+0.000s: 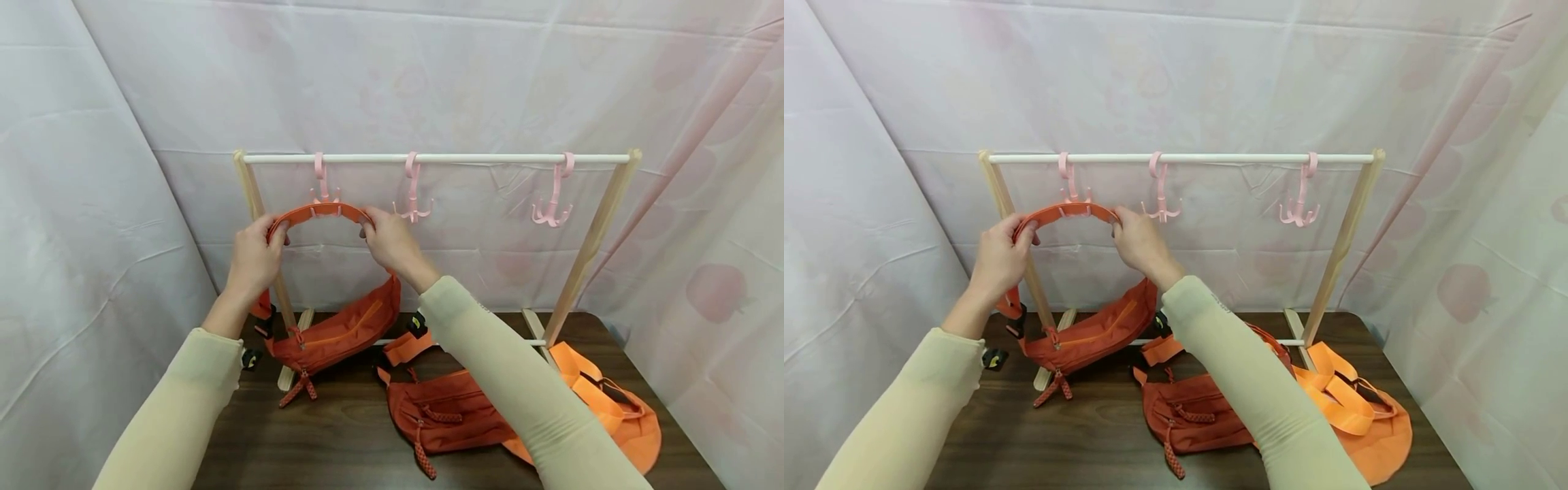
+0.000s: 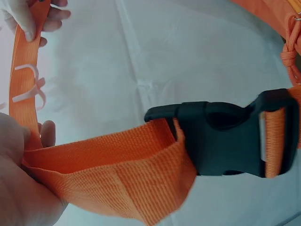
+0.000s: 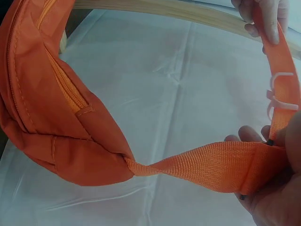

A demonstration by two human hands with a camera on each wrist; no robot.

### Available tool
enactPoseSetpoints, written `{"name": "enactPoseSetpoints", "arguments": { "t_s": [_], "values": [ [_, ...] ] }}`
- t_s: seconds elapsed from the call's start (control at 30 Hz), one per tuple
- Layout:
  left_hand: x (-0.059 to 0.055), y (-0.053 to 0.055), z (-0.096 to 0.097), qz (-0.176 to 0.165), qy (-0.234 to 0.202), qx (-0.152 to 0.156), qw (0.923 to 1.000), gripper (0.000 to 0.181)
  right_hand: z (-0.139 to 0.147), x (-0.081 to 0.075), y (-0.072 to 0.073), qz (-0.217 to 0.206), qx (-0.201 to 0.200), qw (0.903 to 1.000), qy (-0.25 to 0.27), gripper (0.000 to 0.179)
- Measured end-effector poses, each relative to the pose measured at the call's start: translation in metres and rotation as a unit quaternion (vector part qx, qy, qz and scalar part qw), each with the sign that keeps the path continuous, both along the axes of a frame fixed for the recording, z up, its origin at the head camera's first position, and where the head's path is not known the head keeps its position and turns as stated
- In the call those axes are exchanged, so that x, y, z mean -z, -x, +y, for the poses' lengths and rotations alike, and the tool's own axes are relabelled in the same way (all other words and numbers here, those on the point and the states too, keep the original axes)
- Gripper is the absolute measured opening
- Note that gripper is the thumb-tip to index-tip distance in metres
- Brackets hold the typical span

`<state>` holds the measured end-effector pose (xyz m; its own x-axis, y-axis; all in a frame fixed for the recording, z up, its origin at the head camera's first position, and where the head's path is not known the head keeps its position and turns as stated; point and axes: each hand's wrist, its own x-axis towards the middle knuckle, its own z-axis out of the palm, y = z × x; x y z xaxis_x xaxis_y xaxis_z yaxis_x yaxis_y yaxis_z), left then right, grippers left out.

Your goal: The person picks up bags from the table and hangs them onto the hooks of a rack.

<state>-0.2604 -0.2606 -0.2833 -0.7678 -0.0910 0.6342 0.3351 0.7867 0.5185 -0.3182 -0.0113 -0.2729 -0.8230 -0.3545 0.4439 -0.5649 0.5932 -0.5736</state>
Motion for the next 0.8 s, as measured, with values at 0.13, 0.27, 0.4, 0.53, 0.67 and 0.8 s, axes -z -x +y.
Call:
{"name": "enactPoseSetpoints", "arguments": {
  "t_s": [0.13, 0.27, 0.4, 0.53, 0.67, 0.8],
  "values": [
    [0.012, -0.002, -0.001, -0.005, 0.012, 0.001, 0.9999, 0.03, -0.001, 0.007, 0.002, -0.002, -0.004, 0.9995, -0.031, 0.027],
    [0.026, -0.004, -0.002, -0.016, 0.017, 0.005, 0.9997, 0.031, 0.0, 0.016, 0.003, -0.009, -0.017, 0.9988, -0.045, 0.029],
    [0.038, -0.007, -0.003, -0.024, 0.019, 0.003, 0.9995, 0.031, 0.003, 0.026, 0.003, -0.004, -0.024, 0.9982, -0.055, 0.028],
    [0.05, -0.012, -0.004, -0.035, 0.017, -0.003, 0.9992, 0.029, 0.005, 0.035, 0.001, 0.005, -0.031, 0.9974, -0.064, 0.024],
    [0.061, -0.019, -0.004, -0.042, 0.012, -0.005, 0.999, 0.029, 0.008, 0.044, -0.003, 0.004, -0.044, 0.9968, -0.066, 0.021],
    [0.071, -0.025, -0.003, -0.043, 0.008, -0.014, 0.999, 0.031, 0.012, 0.051, -0.008, 0.006, -0.046, 0.9965, -0.069, 0.026]
  ]
}}
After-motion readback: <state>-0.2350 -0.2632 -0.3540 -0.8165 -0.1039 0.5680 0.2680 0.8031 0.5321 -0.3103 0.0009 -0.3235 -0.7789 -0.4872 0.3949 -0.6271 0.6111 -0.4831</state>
